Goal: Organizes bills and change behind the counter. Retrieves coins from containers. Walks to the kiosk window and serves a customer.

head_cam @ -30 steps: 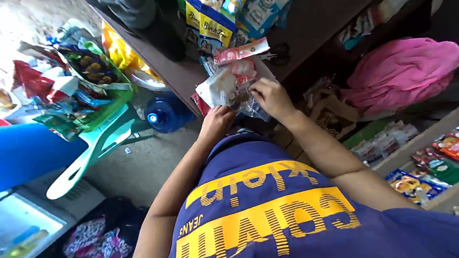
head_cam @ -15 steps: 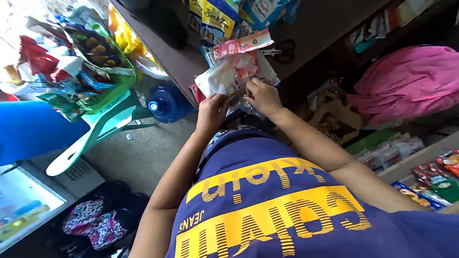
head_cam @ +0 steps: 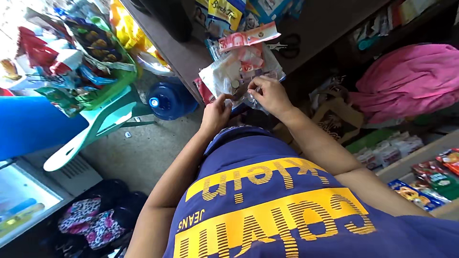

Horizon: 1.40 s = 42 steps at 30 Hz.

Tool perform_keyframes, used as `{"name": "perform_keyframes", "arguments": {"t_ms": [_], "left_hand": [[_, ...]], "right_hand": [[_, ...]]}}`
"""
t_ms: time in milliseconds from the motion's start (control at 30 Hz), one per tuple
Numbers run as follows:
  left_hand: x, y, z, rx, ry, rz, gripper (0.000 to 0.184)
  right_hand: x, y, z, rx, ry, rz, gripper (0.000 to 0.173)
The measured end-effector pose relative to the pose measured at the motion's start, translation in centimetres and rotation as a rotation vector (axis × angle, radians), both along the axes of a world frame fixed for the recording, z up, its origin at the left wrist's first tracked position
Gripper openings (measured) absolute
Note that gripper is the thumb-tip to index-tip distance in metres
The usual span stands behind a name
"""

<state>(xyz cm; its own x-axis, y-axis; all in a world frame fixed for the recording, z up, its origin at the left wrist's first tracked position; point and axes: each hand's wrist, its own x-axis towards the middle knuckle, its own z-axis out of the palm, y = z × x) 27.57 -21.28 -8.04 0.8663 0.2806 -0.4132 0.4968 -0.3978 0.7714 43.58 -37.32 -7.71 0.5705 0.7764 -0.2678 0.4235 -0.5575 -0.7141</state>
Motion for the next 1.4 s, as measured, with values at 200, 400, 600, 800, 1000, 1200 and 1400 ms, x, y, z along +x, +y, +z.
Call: {"name": "perform_keyframes", "arguments": {"t_ms": [200, 400, 600, 800, 1000, 1200, 1400], "left_hand": [[-0.9, 0.2, -0.8, 0.385, 0.191, -0.172, 0.045], [-1.7, 0.4, -1.5, 0.303, 0.127, -0.128, 0.047], [-1.8, 0.7, -2.1, 0.250, 0.094, -0.105, 0.046], [-1.5, 1.4, -2.7, 0.033, 0.106, -0.026, 0.045], [-1.3, 1.6, -2.6, -0.167, 0.081, 0.074, 0.042], [-1.2, 1.4, -1.9, -0.386, 0.006, 0.211, 0.032], [-0.7, 0.8, -0.5, -0.620, -0.080, 0.303, 0.029]], "right_hand": [[-1.9, 1.9, -1.7, -0.081, -0.156, 0.132, 0.025], [-3.0, 1.9, -3.4, 0.058, -0.372, 0.188, 0.021], [-3.8, 1.2, -4.3, 0.142, -0.496, 0.187, 0.013], [-3.7, -0.1, -5.0, 0.186, -0.495, 0.177, 0.010], [-1.7, -0.3, -3.8, 0.149, -0.016, -0.055, 0.017], [-0.3, -1.3, -2.7, 0.173, 0.037, -0.223, 0.020], [-0.2, -1.1, -3.0, 0.361, 0.356, -0.417, 0.030]]}}
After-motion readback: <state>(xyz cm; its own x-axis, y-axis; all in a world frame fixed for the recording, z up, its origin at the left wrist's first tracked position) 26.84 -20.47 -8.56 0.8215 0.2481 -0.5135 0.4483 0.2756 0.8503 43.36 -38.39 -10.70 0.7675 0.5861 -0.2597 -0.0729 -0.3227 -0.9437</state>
